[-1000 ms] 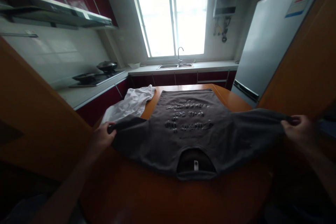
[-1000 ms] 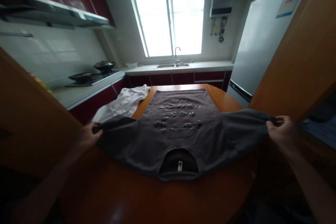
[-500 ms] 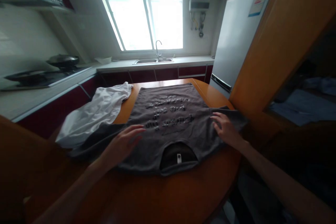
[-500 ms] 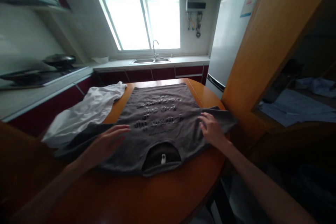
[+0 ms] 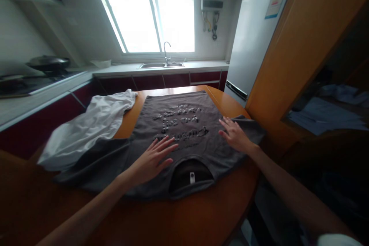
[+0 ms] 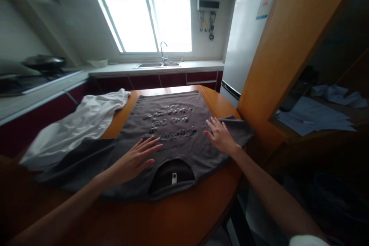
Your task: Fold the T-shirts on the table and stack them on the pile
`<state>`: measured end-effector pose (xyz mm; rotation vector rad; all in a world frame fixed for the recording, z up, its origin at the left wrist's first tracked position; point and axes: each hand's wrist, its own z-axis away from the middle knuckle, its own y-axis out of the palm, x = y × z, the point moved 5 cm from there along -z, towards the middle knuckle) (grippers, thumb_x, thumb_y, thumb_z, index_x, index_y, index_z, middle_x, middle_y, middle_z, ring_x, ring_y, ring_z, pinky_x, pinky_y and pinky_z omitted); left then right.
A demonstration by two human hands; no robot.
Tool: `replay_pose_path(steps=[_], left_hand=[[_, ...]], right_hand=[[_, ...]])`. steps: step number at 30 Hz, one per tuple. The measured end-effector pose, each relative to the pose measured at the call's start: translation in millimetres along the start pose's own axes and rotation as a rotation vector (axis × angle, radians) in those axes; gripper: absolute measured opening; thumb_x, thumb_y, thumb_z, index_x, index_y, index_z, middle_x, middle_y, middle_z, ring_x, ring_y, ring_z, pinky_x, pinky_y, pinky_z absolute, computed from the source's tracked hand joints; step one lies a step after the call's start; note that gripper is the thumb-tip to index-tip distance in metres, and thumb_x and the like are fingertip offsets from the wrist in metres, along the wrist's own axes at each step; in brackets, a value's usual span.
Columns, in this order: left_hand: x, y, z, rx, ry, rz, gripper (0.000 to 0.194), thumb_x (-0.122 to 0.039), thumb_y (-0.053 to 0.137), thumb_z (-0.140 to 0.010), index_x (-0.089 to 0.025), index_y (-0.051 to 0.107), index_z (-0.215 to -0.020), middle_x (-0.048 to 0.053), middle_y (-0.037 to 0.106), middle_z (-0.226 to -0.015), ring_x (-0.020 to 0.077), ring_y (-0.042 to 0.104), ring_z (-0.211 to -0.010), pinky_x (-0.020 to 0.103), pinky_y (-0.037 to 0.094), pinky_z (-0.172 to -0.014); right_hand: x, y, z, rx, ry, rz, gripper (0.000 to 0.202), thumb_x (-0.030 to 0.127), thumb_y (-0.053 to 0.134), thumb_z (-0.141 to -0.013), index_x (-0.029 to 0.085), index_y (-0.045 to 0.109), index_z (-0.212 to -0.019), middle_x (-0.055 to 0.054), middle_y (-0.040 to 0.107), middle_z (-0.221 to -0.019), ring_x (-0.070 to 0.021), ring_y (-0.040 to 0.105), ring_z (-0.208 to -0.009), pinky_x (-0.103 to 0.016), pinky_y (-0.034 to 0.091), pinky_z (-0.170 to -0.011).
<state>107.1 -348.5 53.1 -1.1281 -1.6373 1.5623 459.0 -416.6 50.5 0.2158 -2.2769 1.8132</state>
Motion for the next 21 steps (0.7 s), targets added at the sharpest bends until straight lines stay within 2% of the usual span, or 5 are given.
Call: replay_pose_path(steps=[3,7,12,18,21], left_hand=[[7.8,16.8,-14.0,-0.033,-0.053,-0.033,0.053,-0.05,0.039,-0.104,-0.038,0.034,-0.156,0.0,0.029,-0.165,0.0287,0.022,-0.153,0.058,0.019,-0.123],[9.8,36.4,-12.3,-0.003,-0.05,-0.02,0.056,-0.054,0.041,-0.103,-0.041,0.031,-0.156,0.0,0.028,-0.165,0.029,0.022,-0.153,0.058,0.018,-0.123],[9.4,29.2,-7.1,-0.062,-0.082,0.008,0.057,-0.053,0.04,-0.103,-0.039,0.029,-0.158,0.002,0.025,-0.166,0.0288,0.02,-0.154,0.058,0.02,-0.123],[5.9,34.9,-4.9,0.014,-0.104,0.026,0.059,-0.058,0.041,-0.101,-0.041,0.03,-0.157,0.0,0.025,-0.166,0.0301,0.018,-0.154,0.06,0.015,-0.123],[5.4,29.3,-4.0,-0.03,-0.13,0.033,0.057,-0.057,0.038,-0.103,-0.039,0.032,-0.157,0.001,0.025,-0.166,0.0287,0.019,-0.154,0.059,0.016,-0.123]], right_hand=[[-5.5,22.0,-21.3,0.033,0.128,0.066,0.071,0.059,0.027,-0.102,0.019,0.024,-0.161,-0.014,0.012,-0.168,-0.0286,0.009,-0.156,-0.058,0.014,-0.122],[-13.0,49.3,-20.8,0.124,0.157,0.087,0.069,0.059,0.028,-0.102,0.019,0.031,-0.159,-0.016,0.016,-0.168,-0.0297,0.011,-0.156,-0.061,0.012,-0.121],[-0.4,41.9,-13.2,-0.033,0.092,0.047,0.067,0.056,0.028,-0.103,0.018,0.033,-0.158,-0.017,0.019,-0.167,-0.0302,0.013,-0.155,-0.063,0.013,-0.121],[29.5,59.4,-2.7,0.13,-0.068,0.021,0.062,0.052,0.034,-0.102,0.022,0.038,-0.156,-0.014,0.025,-0.166,-0.0283,0.018,-0.155,-0.06,0.016,-0.122],[32.0,56.7,0.6,0.093,-0.054,-0.028,0.062,0.049,0.038,-0.101,0.018,0.041,-0.154,-0.017,0.025,-0.165,-0.0313,0.018,-0.154,-0.063,0.014,-0.121]])
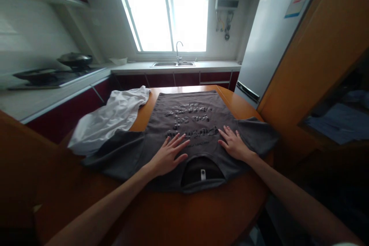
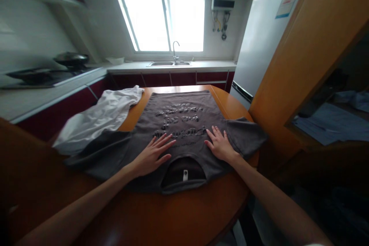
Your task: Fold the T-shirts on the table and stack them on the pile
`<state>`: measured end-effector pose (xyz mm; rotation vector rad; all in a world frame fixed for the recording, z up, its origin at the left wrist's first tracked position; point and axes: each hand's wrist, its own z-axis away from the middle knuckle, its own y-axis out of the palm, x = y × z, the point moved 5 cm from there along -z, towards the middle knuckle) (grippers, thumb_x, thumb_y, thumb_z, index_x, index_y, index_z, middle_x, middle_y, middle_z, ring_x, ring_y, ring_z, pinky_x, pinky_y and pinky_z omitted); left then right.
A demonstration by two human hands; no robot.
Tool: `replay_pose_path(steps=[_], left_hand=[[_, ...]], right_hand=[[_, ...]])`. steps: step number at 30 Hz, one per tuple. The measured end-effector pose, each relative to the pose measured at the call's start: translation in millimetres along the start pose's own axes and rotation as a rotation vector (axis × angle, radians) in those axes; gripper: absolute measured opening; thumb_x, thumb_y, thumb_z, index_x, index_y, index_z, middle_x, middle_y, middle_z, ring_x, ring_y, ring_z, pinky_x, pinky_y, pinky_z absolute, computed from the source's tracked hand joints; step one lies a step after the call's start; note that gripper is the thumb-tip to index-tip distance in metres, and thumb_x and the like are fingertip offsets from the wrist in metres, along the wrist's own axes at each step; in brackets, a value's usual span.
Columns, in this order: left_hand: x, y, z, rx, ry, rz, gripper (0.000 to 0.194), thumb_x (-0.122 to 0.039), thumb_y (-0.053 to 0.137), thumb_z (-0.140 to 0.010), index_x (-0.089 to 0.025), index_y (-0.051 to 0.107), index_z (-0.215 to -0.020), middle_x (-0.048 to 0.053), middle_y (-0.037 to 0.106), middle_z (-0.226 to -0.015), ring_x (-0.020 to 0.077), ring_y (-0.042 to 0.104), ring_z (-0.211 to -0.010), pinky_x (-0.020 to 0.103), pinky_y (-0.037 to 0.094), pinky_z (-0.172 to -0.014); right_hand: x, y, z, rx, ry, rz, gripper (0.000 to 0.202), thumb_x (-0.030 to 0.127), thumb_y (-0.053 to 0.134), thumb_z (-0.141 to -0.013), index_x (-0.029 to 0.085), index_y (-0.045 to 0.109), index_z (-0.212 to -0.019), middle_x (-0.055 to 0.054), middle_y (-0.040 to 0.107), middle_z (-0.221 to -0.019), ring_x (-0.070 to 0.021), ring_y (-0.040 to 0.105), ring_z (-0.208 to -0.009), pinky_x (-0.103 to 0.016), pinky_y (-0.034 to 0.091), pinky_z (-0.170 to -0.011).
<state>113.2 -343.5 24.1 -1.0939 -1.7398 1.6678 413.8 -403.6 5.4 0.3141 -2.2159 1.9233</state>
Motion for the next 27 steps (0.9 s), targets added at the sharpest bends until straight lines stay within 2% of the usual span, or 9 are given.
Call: replay_pose_path(steps=[2,4,6,8,11,14,17,20,27], left_hand=[[1.8,-2.2,0.1,-0.028,-0.023,-0.005,0.057,-0.056,0.036,-0.103,-0.037,0.033,-0.157,0.002,0.026,-0.166,0.0286,0.018,-0.155,0.059,0.016,-0.123],[4.5,0.9,0.3,-0.011,-0.043,-0.009,0.058,-0.057,0.036,-0.103,-0.037,0.033,-0.157,0.003,0.026,-0.166,0.0297,0.017,-0.155,0.06,0.014,-0.123],[6.6,6.7,0.8,0.035,-0.055,-0.011,0.059,-0.06,0.037,-0.102,-0.037,0.034,-0.156,0.003,0.025,-0.166,0.0313,0.017,-0.154,0.062,0.013,-0.122],[7.2,10.4,1.5,0.064,-0.06,-0.014,0.06,-0.061,0.037,-0.101,-0.037,0.034,-0.156,0.003,0.024,-0.167,0.032,0.017,-0.154,0.062,0.012,-0.122],[6.3,10.9,2.2,0.076,-0.063,-0.021,0.061,-0.061,0.036,-0.102,-0.037,0.034,-0.157,0.003,0.022,-0.167,0.0318,0.017,-0.154,0.062,0.013,-0.123],[6.6,10.9,2.5,0.076,-0.063,-0.027,0.06,-0.061,0.036,-0.102,-0.037,0.032,-0.157,0.003,0.022,-0.167,0.0317,0.017,-0.154,0.061,0.013,-0.123],[8.8,13.0,2.7,0.071,-0.061,-0.029,0.06,-0.06,0.037,-0.102,-0.039,0.031,-0.157,0.002,0.022,-0.167,0.0315,0.016,-0.155,0.062,0.012,-0.123],[10.1,14.5,2.8,0.069,-0.057,-0.025,0.06,-0.059,0.038,-0.102,-0.04,0.029,-0.158,0.001,0.02,-0.168,0.0313,0.015,-0.155,0.061,0.011,-0.123],[8.8,12.6,3.0,0.089,-0.068,-0.02,0.06,-0.061,0.037,-0.102,-0.039,0.03,-0.158,0.003,0.021,-0.168,0.031,0.017,-0.155,0.061,0.011,-0.123]], right_hand=[[6.1,-12.6,-2.2,-0.101,-0.014,-0.121,0.061,0.049,0.042,-0.1,0.017,0.046,-0.151,-0.017,0.029,-0.163,-0.0324,0.021,-0.153,-0.062,0.015,-0.121],[15.7,-30.1,-10.1,-0.209,-0.025,-0.354,0.056,0.05,0.045,-0.098,0.017,0.057,-0.142,-0.017,0.043,-0.156,-0.0314,0.036,-0.147,-0.055,0.025,-0.12],[25.7,-45.7,-24.9,-0.269,0.01,-0.652,0.048,0.049,0.047,-0.096,0.016,0.069,-0.124,-0.016,0.064,-0.136,-0.0294,0.058,-0.129,-0.047,0.043,-0.11],[35.8,-54.6,-44.1,-0.269,0.073,-0.924,0.04,0.045,0.048,-0.095,0.017,0.073,-0.106,-0.013,0.075,-0.112,-0.0261,0.07,-0.107,-0.04,0.054,-0.093],[48.9,-51.9,-70.2,-0.227,0.161,-1.204,0.03,0.036,0.05,-0.094,0.017,0.073,-0.093,-0.01,0.076,-0.103,-0.0203,0.072,-0.092,-0.029,0.055,-0.078],[55.3,-25.0,-82.0,-0.121,0.313,-1.412,0.025,0.029,0.049,-0.095,0.017,0.07,-0.09,-0.01,0.076,-0.1,-0.0167,0.072,-0.084,-0.025,0.055,-0.071],[54.8,4.6,-80.0,-0.009,0.449,-1.487,0.022,0.028,0.051,-0.094,0.017,0.067,-0.085,-0.011,0.076,-0.091,-0.0164,0.071,-0.072,-0.026,0.055,-0.063],[47.0,10.7,-78.1,0.003,0.452,-1.499,0.023,0.028,0.049,-0.094,0.017,0.067,-0.085,-0.011,0.076,-0.093,-0.0152,0.07,-0.067,-0.025,0.053,-0.059],[25.4,-17.4,-87.4,-0.311,0.315,-1.229,0.023,0.035,0.051,-0.085,0.017,0.067,-0.083,-0.009,0.074,-0.087,-0.0145,0.066,-0.065,-0.023,0.048,-0.056]])
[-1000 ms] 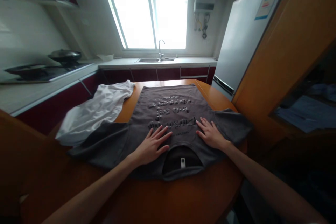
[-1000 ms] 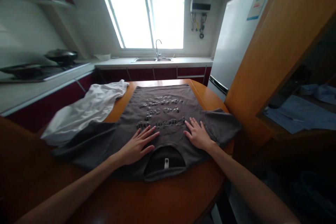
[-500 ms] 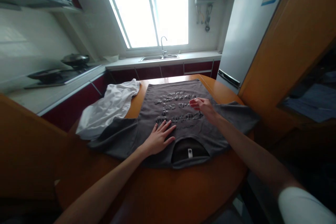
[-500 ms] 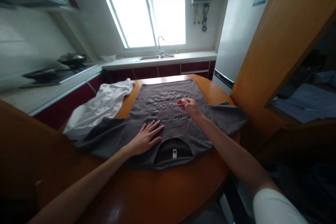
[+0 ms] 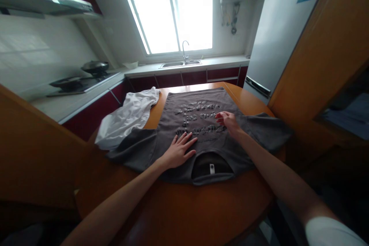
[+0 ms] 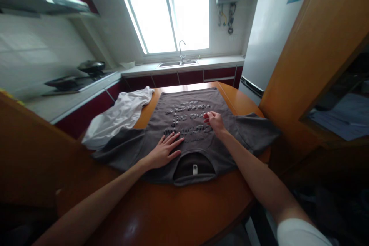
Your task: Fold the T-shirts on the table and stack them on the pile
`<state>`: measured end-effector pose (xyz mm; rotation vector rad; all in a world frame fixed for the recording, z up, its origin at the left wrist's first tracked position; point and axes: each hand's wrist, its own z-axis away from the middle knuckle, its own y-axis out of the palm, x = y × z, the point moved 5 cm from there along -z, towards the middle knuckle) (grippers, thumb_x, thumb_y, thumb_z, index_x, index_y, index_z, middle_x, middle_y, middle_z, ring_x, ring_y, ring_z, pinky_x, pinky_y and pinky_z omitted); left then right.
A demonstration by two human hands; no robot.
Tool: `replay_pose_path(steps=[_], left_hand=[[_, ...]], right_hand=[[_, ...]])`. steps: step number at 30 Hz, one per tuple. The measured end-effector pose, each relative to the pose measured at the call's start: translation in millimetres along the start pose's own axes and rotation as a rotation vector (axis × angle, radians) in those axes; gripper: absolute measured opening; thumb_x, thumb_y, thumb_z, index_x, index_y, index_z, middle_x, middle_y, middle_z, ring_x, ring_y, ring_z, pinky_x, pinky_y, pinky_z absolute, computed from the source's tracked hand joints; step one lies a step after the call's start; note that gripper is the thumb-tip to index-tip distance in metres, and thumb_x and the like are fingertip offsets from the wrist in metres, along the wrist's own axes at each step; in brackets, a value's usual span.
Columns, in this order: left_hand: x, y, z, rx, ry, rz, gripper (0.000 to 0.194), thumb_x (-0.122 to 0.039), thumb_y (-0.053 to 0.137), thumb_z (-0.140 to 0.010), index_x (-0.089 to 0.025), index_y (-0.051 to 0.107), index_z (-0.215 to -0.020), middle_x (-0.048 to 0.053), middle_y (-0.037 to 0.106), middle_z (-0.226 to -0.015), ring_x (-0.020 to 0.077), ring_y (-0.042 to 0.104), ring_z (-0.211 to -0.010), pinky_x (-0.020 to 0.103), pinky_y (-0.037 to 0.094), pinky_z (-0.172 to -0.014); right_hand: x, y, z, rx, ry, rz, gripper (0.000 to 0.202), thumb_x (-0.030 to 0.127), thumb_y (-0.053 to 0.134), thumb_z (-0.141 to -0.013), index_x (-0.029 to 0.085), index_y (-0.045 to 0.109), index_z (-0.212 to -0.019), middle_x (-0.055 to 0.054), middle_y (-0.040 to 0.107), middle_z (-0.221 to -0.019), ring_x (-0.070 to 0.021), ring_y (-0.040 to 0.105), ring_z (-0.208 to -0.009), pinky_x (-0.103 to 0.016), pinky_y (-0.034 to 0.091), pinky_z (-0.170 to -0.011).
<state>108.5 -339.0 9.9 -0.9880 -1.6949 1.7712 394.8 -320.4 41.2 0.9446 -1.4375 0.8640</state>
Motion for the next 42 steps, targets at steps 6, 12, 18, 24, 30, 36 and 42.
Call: replay_pose_path(steps=[6,12,18,24,30,36,42], left_hand=[[0.8,0.8,1.1,-0.012,0.006,0.003,0.059,-0.06,0.037,-0.102,-0.039,0.031,-0.157,0.003,0.022,-0.168,0.0305,0.018,-0.154,0.06,0.01,-0.123],[-4.1,-3.2,2.5,0.026,-0.021,0.021,0.062,-0.063,0.036,-0.101,-0.039,0.031,-0.157,0.001,0.022,-0.168,0.0304,0.015,-0.155,0.06,0.011,-0.124],[-7.4,-7.5,4.6,0.028,-0.029,0.035,0.062,-0.063,0.037,-0.1,-0.039,0.032,-0.157,0.001,0.021,-0.168,0.0296,0.015,-0.155,0.059,0.01,-0.124],[-6.6,-7.3,5.3,0.017,-0.025,0.053,0.062,-0.062,0.039,-0.1,-0.039,0.032,-0.157,0.002,0.022,-0.168,0.0302,0.015,-0.155,0.06,0.011,-0.124],[-6.5,-8.4,5.1,0.005,-0.025,0.073,0.061,-0.061,0.043,-0.099,-0.039,0.035,-0.156,0.002,0.023,-0.167,0.0306,0.017,-0.155,0.06,0.011,-0.124],[-12.6,-18.5,8.4,-0.066,-0.037,0.124,0.053,-0.05,0.047,-0.101,-0.036,0.044,-0.152,0.002,0.032,-0.164,0.0288,0.021,-0.154,0.059,0.016,-0.124],[-13.5,-39.5,15.3,-0.242,-0.117,0.247,0.042,-0.037,0.048,-0.102,-0.028,0.055,-0.143,0.005,0.049,-0.153,0.0243,0.036,-0.148,0.052,0.03,-0.123]], right_hand=[[4.5,9.6,1.7,-0.042,-0.188,0.108,0.026,0.037,0.051,-0.082,0.018,0.066,-0.073,-0.004,0.069,-0.074,-0.0151,0.061,-0.062,-0.025,0.044,-0.058],[17.5,14.3,12.5,-0.025,-0.344,0.188,0.031,0.039,0.047,-0.087,0.018,0.067,-0.073,-0.001,0.063,-0.062,-0.0159,0.057,-0.058,-0.027,0.041,-0.058],[24.1,19.3,22.1,0.004,-0.364,0.236,0.032,0.039,0.048,-0.089,0.018,0.068,-0.074,-0.001,0.064,-0.062,-0.017,0.057,-0.06,-0.027,0.041,-0.059],[28.3,25.4,33.1,0.043,-0.397,0.286,0.033,0.04,0.047,-0.091,0.019,0.067,-0.074,-0.001,0.064,-0.065,-0.0165,0.056,-0.06,-0.027,0.04,-0.058],[23.3,23.2,37.4,0.048,-0.384,0.346,0.032,0.039,0.048,-0.092,0.019,0.068,-0.078,-0.002,0.066,-0.07,-0.0173,0.059,-0.065,-0.028,0.043,-0.063],[23.6,16.7,48.2,0.007,-0.399,0.403,0.032,0.037,0.047,-0.094,0.019,0.067,-0.078,-0.003,0.068,-0.075,-0.0189,0.061,-0.073,-0.028,0.044,-0.067],[23.6,4.2,85.0,-0.067,-0.337,0.413,0.033,0.039,0.046,-0.097,0.019,0.066,-0.08,-0.004,0.068,-0.077,-0.0198,0.062,-0.074,-0.029,0.046,-0.07]])
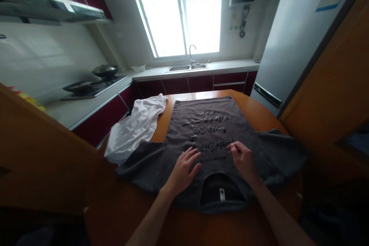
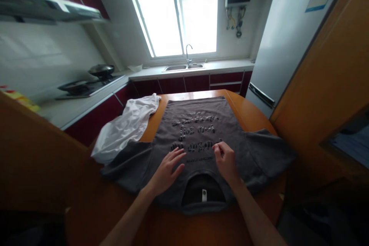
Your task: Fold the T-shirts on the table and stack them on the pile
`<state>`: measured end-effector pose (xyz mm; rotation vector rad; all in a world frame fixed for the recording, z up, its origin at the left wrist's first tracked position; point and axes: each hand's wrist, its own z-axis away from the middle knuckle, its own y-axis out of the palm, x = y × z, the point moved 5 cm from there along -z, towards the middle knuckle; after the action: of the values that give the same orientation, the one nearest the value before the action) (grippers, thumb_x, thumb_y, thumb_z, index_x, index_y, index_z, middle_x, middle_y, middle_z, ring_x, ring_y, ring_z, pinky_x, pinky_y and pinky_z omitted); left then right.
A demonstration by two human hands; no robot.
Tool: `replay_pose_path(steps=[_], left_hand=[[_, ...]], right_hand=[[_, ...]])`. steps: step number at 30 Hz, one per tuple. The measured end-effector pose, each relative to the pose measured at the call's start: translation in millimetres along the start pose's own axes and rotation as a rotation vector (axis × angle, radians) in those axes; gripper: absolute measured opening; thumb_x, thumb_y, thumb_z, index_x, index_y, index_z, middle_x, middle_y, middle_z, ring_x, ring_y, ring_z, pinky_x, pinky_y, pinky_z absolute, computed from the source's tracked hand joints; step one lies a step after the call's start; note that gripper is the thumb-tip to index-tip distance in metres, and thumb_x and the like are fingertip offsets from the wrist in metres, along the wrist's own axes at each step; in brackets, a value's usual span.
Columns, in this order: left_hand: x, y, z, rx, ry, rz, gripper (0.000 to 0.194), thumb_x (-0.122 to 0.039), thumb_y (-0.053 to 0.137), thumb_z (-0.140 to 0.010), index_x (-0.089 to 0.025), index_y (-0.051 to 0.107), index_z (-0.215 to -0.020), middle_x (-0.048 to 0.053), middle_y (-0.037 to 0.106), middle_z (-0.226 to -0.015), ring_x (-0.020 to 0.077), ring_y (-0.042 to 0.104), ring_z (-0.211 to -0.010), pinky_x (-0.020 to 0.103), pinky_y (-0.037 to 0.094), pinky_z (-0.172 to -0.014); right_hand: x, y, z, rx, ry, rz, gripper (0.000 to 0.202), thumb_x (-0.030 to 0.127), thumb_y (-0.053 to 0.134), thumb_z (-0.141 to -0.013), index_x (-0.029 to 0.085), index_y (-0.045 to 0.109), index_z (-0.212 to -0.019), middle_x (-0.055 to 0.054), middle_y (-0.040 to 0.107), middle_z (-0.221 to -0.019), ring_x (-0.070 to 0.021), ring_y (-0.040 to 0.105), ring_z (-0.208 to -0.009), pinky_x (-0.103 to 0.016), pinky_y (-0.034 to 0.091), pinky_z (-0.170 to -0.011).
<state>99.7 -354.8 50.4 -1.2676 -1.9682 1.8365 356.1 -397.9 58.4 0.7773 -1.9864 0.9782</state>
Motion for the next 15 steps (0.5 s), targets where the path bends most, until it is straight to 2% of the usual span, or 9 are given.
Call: replay_pose_path(steps=[5,8,11,13,15], left_hand=[[2.9,-8.0,12.0,-0.139,-0.015,0.04,0.034,-0.033,0.05,-0.101,-0.028,0.063,-0.132,0.004,0.058,-0.145,0.0246,0.046,-0.142,0.049,0.041,-0.118],[2.6,-1.6,13.8,-0.162,-0.015,0.042,0.033,-0.032,0.052,-0.099,-0.028,0.065,-0.129,0.005,0.06,-0.142,0.0252,0.048,-0.14,0.049,0.043,-0.117],[-0.8,7.0,3.7,-0.162,-0.006,0.039,0.032,-0.03,0.053,-0.098,-0.027,0.066,-0.127,0.005,0.06,-0.142,0.0253,0.048,-0.14,0.05,0.041,-0.118],[-3.2,12.5,-6.8,-0.147,0.0,0.026,0.032,-0.029,0.054,-0.098,-0.027,0.066,-0.127,0.005,0.059,-0.143,0.0252,0.046,-0.141,0.051,0.039,-0.119],[-4.6,17.5,-15.0,-0.123,-0.008,-0.011,0.034,-0.029,0.054,-0.098,-0.027,0.064,-0.131,0.006,0.057,-0.146,0.0255,0.044,-0.143,0.054,0.035,-0.12]], right_hand=[[0.3,-17.4,20.9,0.003,0.06,0.012,0.036,0.041,0.044,-0.098,0.019,0.066,-0.079,-0.003,0.067,-0.076,-0.0199,0.062,-0.074,-0.029,0.045,-0.069],[-3.5,-24.5,23.3,-0.004,0.079,0.032,0.036,0.041,0.044,-0.098,0.019,0.066,-0.08,-0.003,0.066,-0.075,-0.0202,0.062,-0.074,-0.029,0.045,-0.069],[-9.4,-23.6,21.4,-0.008,0.073,0.067,0.037,0.041,0.042,-0.098,0.019,0.066,-0.081,-0.005,0.067,-0.078,-0.0214,0.062,-0.076,-0.03,0.047,-0.071],[-13.4,-18.8,20.9,-0.003,0.038,0.12,0.034,0.037,0.042,-0.097,0.018,0.068,-0.087,-0.008,0.07,-0.087,-0.0233,0.064,-0.085,-0.033,0.05,-0.079],[-17.3,-12.0,23.6,0.024,-0.018,0.215,0.033,0.032,0.042,-0.096,0.016,0.07,-0.103,-0.012,0.071,-0.106,-0.0254,0.064,-0.103,-0.038,0.049,-0.094]])
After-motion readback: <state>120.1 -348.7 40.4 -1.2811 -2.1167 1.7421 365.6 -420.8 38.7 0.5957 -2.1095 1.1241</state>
